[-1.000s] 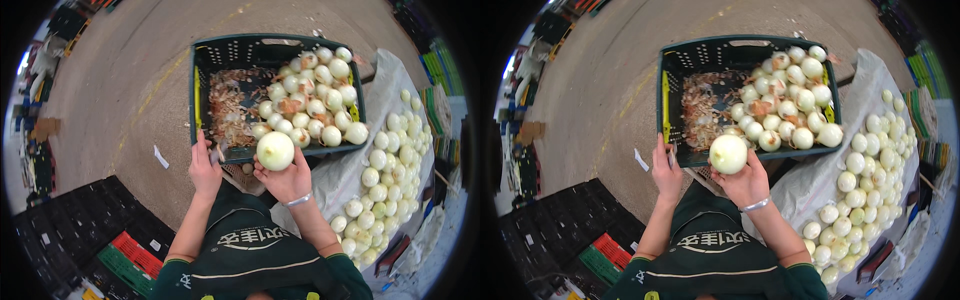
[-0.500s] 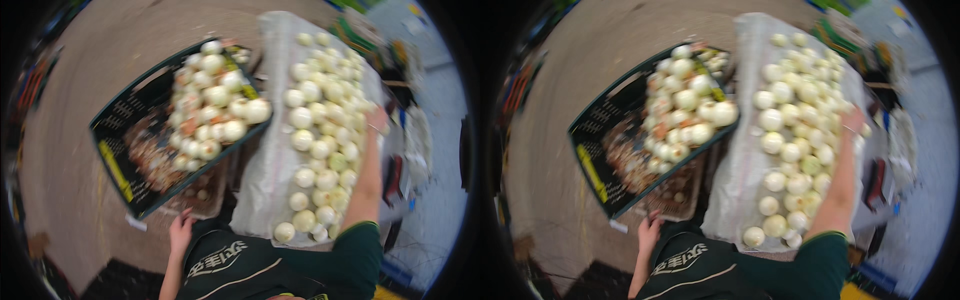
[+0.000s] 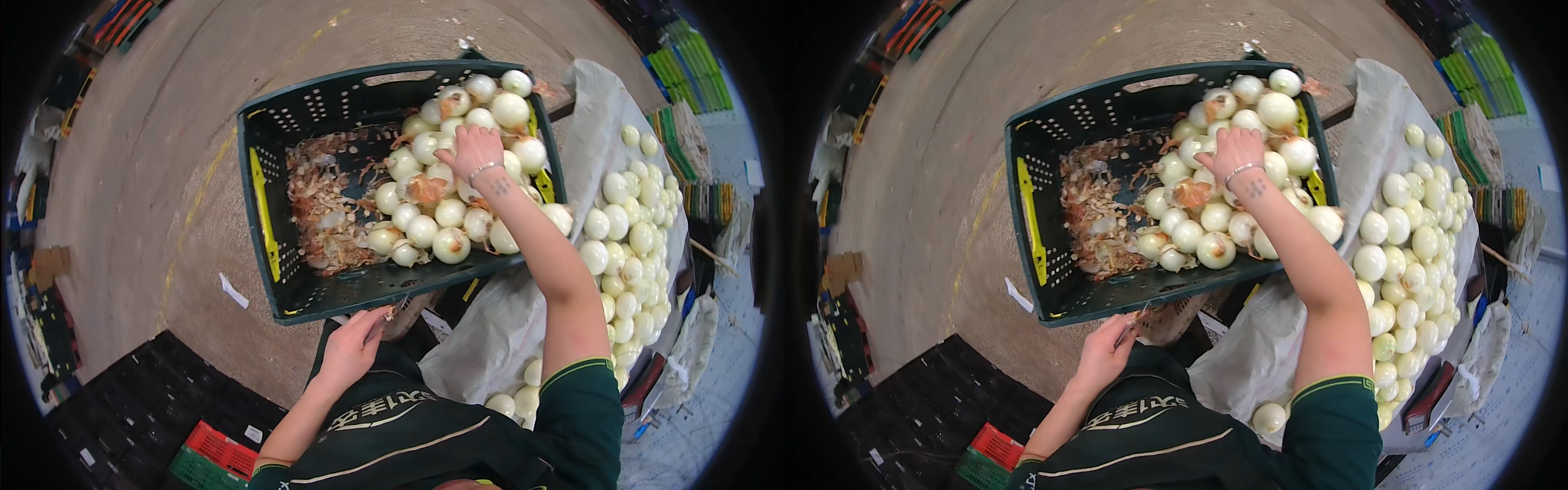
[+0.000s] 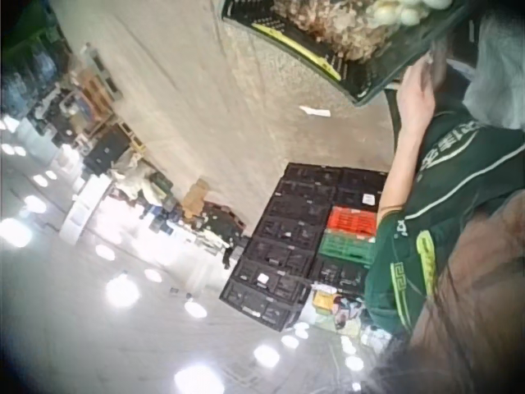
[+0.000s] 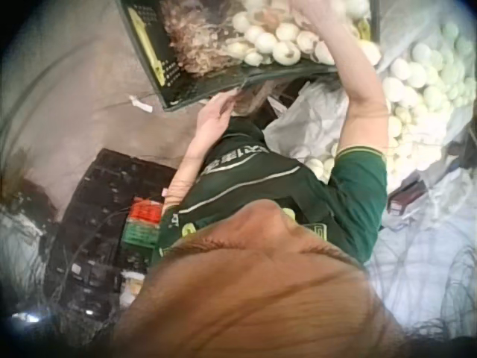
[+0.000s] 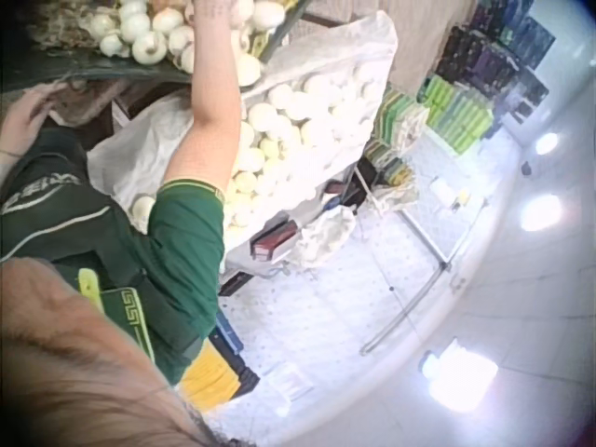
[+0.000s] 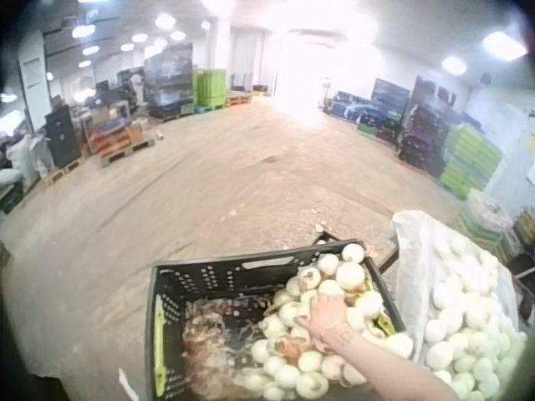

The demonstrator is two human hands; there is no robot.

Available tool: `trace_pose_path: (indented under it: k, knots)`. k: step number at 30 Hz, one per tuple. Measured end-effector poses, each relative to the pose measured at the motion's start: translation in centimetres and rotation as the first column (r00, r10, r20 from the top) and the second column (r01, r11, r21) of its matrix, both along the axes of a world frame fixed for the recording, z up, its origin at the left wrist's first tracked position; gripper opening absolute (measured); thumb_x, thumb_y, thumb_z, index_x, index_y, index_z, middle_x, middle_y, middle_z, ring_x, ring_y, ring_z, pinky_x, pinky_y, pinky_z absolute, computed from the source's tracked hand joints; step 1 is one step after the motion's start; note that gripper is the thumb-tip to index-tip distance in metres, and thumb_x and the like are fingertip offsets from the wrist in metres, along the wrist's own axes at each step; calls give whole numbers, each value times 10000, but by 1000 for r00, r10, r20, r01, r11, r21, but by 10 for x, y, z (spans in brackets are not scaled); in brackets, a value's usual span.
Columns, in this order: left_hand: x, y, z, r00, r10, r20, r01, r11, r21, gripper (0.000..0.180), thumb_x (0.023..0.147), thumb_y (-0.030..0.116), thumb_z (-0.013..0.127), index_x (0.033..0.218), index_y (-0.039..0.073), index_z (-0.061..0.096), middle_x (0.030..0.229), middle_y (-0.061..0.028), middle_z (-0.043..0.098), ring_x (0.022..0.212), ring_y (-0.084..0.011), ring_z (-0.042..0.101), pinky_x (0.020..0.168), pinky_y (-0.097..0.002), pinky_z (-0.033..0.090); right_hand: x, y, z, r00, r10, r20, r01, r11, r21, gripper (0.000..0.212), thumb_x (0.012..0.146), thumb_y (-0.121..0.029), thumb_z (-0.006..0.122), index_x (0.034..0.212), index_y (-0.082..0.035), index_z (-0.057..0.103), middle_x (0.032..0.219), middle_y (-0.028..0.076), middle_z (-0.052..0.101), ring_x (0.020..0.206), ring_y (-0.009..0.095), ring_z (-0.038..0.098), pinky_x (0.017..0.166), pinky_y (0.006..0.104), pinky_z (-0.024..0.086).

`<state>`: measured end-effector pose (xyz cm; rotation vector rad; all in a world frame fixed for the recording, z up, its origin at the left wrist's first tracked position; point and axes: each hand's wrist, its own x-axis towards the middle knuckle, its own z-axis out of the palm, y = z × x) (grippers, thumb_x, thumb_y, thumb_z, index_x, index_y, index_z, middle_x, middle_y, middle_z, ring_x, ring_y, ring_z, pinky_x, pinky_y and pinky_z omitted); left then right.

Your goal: The person peels the outer skins from onions using a knife, tossing the skins into a plastic crate and placing the peeled onions onto a white sheet on a table.

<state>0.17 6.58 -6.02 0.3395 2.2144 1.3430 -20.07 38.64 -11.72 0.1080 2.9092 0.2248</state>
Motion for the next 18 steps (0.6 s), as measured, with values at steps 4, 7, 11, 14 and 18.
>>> trace_pose_path:
  k: [4,7,11,14,18]
  knots:
    - [-8,-34,-11,989,144,19,-143,990,-16,321,914,-39,562,1220,24,635,862,-94,601,735,-188,603,707,-277,494,-29,-6,-31,971,-66,230,64,998,16,468,847,-413,677,1130,-49,598,1122,149,664,941,276,667,876,415,483]
    - [-10,-49,-20,969,240,64,-245,967,73,331,919,-33,561,1235,39,631,856,-73,598,739,-166,605,703,-268,497,-2,8,-9,933,-177,312,356,565,-744,563,828,-258,719,1308,-43,517,1176,124,653,971,262,673,853,409,519]
    - [-31,-42,-4,967,252,-27,-246,960,130,367,910,-5,583,1273,47,613,892,-77,611,787,-194,639,708,-302,516,78,-54,53,912,42,409,375,-495,-784,838,787,-54,741,1511,-64,320,1332,103,561,1173,243,591,966,397,519]
    - [-50,-22,27,872,45,-487,-117,986,-119,483,845,34,645,1323,63,580,901,-75,604,781,-226,649,653,-341,528,135,-98,66,931,54,360,310,-637,-706,879,771,-4,737,1526,-66,292,1414,94,503,1275,232,515,1029,403,485]
    - [-56,-6,65,815,-7,-580,-127,974,-190,709,680,-75,635,1367,78,546,906,-101,596,777,-289,643,668,-369,535,174,-122,90,952,33,305,271,-558,-784,901,761,70,707,1538,-73,273,1441,89,472,1302,206,487,1076,359,420]
